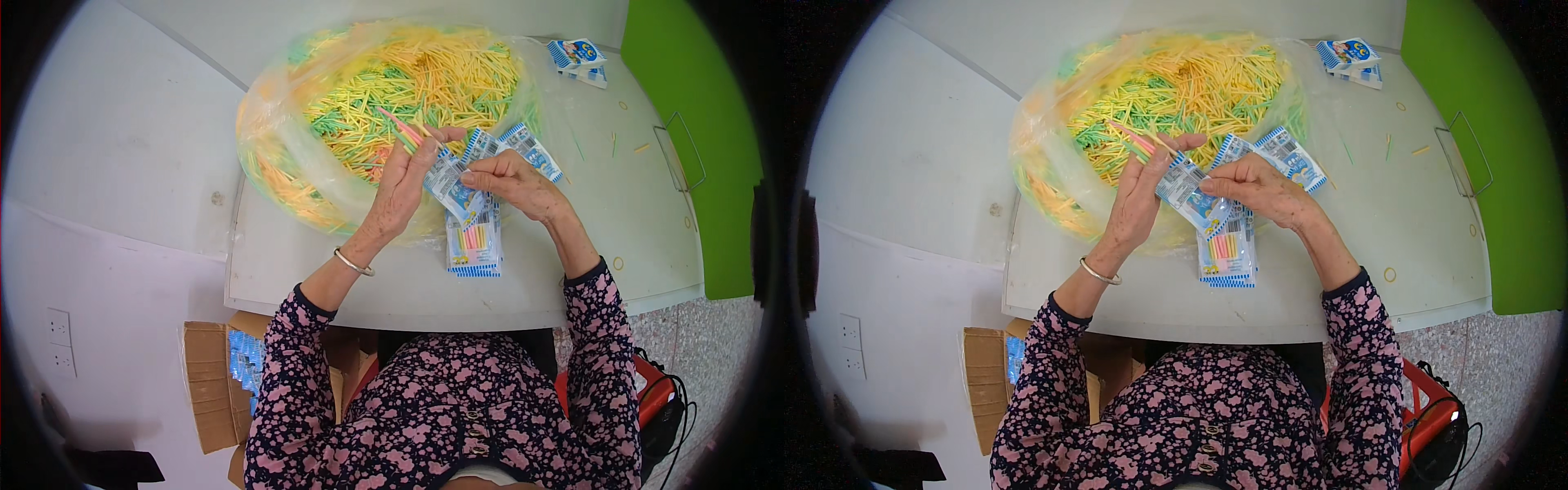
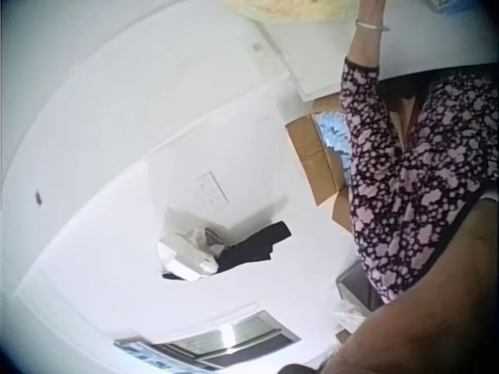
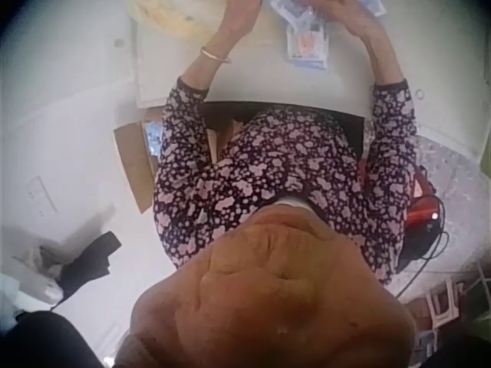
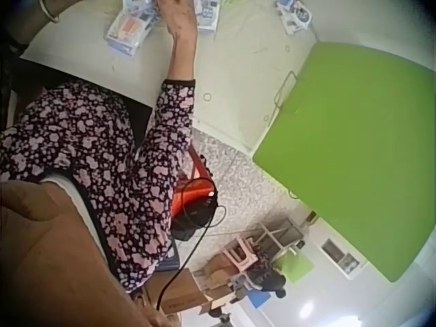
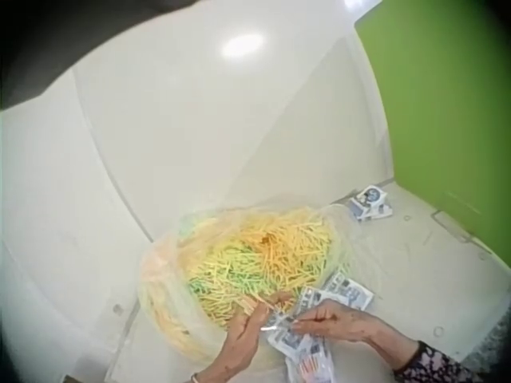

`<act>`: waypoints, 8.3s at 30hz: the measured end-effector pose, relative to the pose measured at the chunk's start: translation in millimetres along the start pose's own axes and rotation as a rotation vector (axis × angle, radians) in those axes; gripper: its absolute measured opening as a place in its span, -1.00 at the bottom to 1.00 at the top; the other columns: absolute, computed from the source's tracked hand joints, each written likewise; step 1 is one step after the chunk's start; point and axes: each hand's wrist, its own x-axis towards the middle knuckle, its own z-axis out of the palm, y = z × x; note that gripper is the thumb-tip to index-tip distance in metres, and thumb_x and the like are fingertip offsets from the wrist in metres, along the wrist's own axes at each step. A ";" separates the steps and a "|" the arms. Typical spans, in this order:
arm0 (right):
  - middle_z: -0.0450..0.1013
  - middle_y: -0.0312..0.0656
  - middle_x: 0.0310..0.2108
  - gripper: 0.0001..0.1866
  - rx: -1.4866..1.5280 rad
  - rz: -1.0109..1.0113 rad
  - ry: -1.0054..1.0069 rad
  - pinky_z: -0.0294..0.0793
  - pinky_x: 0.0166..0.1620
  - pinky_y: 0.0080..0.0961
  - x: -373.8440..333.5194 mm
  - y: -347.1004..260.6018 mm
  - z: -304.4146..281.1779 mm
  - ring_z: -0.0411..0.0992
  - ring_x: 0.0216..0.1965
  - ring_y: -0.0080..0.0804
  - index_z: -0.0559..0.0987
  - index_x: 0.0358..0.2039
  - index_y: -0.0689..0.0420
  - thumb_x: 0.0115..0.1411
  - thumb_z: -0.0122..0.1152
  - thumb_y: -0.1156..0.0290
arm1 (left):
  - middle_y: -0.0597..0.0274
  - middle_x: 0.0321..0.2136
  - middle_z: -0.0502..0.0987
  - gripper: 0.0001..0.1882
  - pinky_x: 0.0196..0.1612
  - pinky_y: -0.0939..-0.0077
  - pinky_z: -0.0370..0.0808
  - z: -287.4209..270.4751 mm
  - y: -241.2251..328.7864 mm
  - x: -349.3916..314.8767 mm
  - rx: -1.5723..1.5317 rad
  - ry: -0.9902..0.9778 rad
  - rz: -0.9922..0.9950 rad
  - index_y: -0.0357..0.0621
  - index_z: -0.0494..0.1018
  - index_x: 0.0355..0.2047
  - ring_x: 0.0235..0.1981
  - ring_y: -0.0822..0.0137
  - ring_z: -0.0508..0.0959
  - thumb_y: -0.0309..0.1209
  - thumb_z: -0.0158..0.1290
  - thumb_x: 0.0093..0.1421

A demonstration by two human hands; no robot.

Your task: Organizing and packaging small toy packets with yellow shredded filler into a container.

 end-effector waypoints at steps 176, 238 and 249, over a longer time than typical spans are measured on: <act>0.43 -0.29 -0.44 -0.86 -0.468 -0.261 0.564 0.29 -0.23 -0.66 -19.5 -3.6 -25.1 0.33 -0.38 -0.59 0.53 -0.35 0.28 0.07 0.18 0.50 | 0.18 -0.55 0.53 -0.84 -0.37 0.53 0.38 8.1 -4.6 56.7 0.385 -0.120 0.131 -0.29 0.52 -0.42 -0.51 0.34 0.45 -0.43 0.12 0.04; 0.07 -0.51 -0.67 -0.67 -0.266 -0.241 0.620 -0.04 -0.55 -0.67 -19.5 10.0 -40.0 -0.02 -0.59 -0.75 0.32 -0.65 0.16 0.22 0.07 0.34 | 0.15 -0.28 0.51 -0.74 -0.12 0.20 0.30 -134.2 -74.6 127.6 1.511 -0.172 0.371 -0.17 0.46 -0.26 -0.16 0.12 0.40 -0.28 0.04 0.09; 0.09 -0.53 -0.68 -0.69 -0.232 -0.218 0.622 -0.04 -0.56 -0.68 -18.2 7.5 -35.7 -0.02 -0.60 -0.78 0.35 -0.63 0.17 0.22 0.07 0.34 | 0.11 -0.21 0.46 -0.67 -0.05 0.21 0.27 -116.2 -91.0 171.3 1.934 -0.393 0.271 -0.16 0.46 -0.29 -0.11 0.17 0.38 -0.32 -0.03 -0.09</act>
